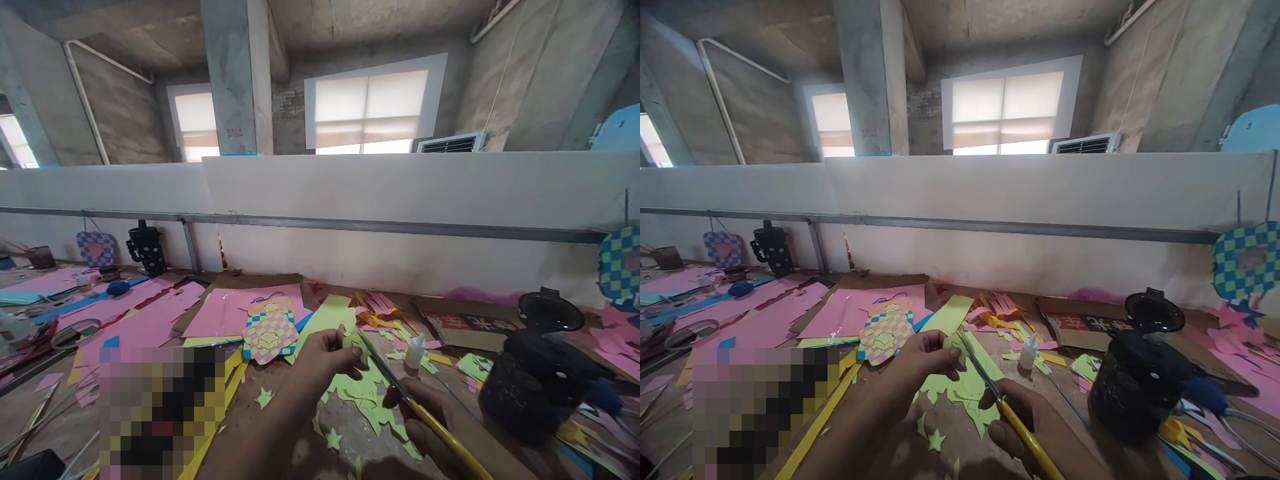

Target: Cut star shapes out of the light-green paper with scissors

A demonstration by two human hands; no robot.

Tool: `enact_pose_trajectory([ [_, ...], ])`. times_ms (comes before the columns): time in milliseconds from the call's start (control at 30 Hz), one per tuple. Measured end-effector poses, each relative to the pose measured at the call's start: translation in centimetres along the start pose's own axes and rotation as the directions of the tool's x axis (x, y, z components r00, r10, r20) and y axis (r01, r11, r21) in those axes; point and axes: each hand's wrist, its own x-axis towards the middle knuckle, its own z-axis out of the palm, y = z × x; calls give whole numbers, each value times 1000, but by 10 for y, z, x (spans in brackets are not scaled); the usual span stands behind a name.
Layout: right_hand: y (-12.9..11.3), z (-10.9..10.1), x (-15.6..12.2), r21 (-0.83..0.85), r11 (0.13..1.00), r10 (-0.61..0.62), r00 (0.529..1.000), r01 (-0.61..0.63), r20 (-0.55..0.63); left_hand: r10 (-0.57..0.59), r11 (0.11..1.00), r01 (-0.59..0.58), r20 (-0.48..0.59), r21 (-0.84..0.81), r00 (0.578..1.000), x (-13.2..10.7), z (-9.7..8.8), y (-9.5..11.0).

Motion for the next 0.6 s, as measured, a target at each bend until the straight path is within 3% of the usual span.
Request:
enact_pose_trajectory([
  [600,-18,4,0,81,995,56,998,-55,-7,4,999,-3,39,-46,999,2,-1,-8],
])
